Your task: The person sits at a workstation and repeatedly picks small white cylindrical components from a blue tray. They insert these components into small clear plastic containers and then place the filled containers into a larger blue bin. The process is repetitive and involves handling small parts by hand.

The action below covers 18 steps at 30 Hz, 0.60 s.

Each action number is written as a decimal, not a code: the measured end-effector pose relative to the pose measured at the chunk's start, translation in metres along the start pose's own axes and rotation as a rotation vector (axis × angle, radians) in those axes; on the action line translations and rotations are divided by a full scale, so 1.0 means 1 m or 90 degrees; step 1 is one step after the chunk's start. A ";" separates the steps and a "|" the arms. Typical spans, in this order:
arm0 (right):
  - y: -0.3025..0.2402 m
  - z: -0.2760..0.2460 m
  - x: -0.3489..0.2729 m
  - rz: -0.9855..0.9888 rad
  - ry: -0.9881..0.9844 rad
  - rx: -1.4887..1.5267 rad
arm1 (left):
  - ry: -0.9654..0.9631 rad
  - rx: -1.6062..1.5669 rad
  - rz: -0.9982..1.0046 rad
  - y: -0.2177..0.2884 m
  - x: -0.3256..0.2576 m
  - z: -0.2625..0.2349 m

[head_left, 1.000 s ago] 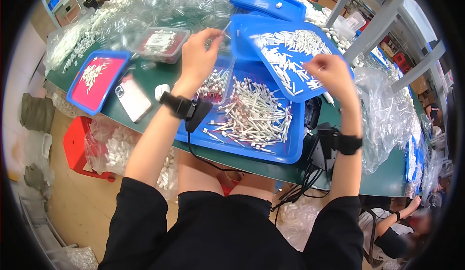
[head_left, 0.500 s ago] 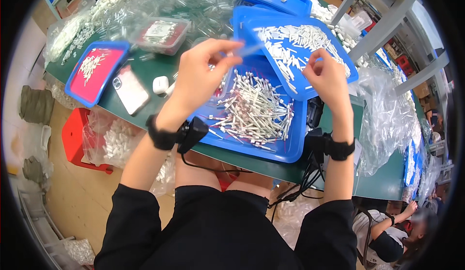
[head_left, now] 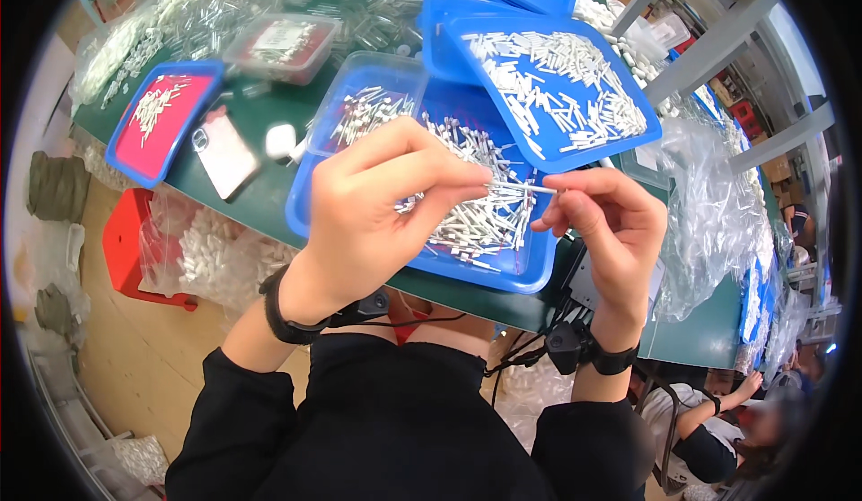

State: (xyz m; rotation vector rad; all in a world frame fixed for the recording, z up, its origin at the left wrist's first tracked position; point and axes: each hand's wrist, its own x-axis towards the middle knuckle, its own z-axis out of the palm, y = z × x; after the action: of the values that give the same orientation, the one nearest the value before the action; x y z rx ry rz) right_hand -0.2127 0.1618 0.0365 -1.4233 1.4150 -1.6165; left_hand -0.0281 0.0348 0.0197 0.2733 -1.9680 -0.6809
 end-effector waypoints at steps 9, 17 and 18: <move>-0.002 0.018 -0.007 -0.179 0.045 -0.395 | -0.019 0.001 0.018 0.007 -0.009 0.006; 0.003 0.023 -0.017 -0.267 0.040 -0.493 | -0.060 -0.109 -0.055 0.002 -0.014 0.004; 0.003 0.025 -0.019 -0.256 0.027 -0.482 | -0.063 -0.099 -0.041 0.001 -0.015 0.002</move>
State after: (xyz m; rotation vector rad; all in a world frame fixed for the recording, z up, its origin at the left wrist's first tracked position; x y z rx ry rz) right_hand -0.1849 0.1698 0.0242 -2.2209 1.9829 -1.3788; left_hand -0.0223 0.0437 0.0082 0.2127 -1.9940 -0.8990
